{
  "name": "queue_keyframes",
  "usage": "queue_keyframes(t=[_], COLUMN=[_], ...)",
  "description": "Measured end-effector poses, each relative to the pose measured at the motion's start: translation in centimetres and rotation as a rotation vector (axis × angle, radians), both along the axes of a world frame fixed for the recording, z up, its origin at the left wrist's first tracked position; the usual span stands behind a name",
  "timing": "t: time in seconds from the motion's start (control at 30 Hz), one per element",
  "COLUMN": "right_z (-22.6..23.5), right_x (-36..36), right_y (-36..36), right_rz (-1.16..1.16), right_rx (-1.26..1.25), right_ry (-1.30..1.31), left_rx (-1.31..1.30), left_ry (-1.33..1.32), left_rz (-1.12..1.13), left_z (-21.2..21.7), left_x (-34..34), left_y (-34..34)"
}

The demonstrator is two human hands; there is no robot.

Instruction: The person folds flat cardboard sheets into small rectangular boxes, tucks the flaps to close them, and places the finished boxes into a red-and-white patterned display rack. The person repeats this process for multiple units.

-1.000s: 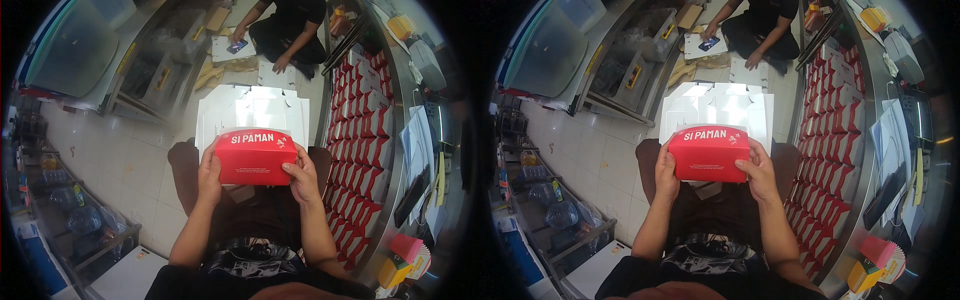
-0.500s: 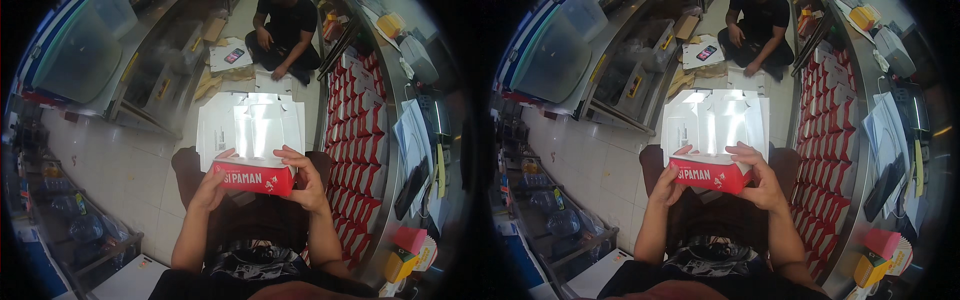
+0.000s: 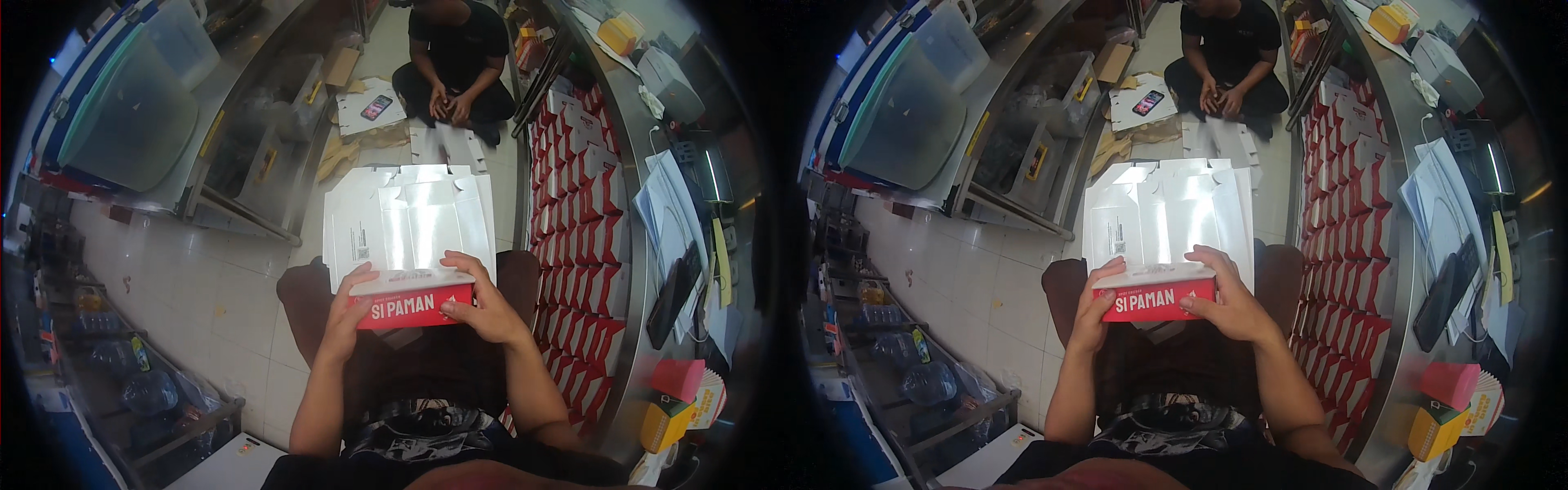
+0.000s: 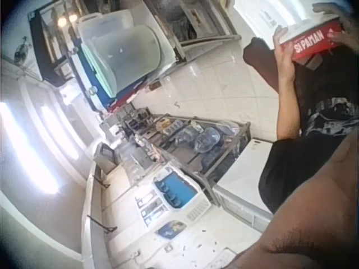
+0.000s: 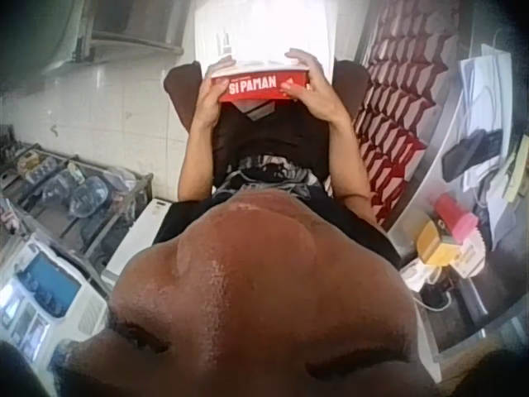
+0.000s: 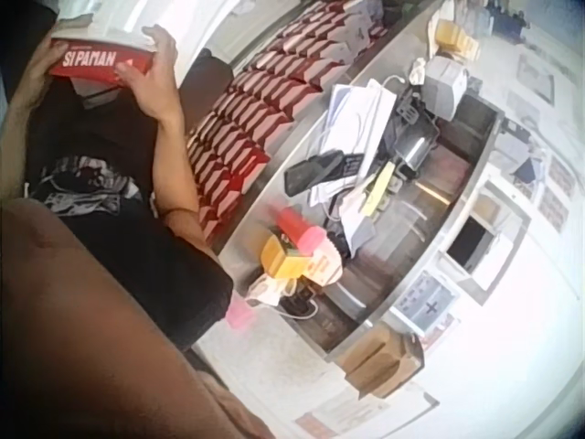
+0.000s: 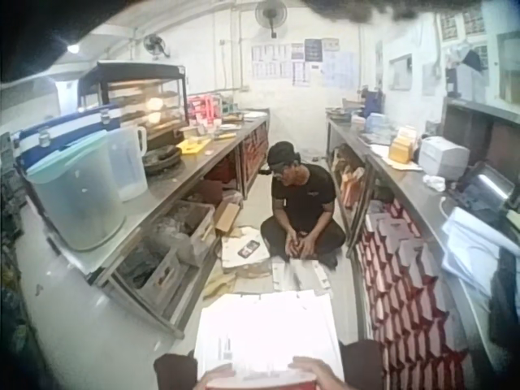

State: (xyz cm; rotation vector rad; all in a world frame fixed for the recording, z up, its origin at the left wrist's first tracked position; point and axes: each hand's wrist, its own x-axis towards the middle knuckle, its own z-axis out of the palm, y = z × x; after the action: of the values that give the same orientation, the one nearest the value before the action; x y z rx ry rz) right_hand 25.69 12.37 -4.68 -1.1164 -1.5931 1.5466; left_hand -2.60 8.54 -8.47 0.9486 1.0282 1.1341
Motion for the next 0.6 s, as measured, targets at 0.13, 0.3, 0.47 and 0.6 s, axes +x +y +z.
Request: queue_keyframes(t=[0.13, 0.3, 0.47, 0.6], right_z=[-0.7, -1.2, -0.9, -0.8], right_x=[0.0, 0.8, 0.0, -0.1], right_y=[-0.1, 0.2, -0.1, -0.5], right_rz=[-0.025, -0.046, -0.093, 0.038], right_rx=[0.022, -0.054, -0.246, -0.035], right_ry=[-0.007, 0.093, 0.208, 0.036], left_rx=[0.044, 0.053, 0.037, 0.112], left_ry=[0.127, -0.007, -0.076, -0.142], left_rz=[-0.006, 0.066, 0.212, 0.481], left_z=[0.8, 0.9, -0.4, -0.9], left_x=[0.5, 0.9, 1.6, 3.4], left_y=[0.3, 0.4, 0.7, 1.0])
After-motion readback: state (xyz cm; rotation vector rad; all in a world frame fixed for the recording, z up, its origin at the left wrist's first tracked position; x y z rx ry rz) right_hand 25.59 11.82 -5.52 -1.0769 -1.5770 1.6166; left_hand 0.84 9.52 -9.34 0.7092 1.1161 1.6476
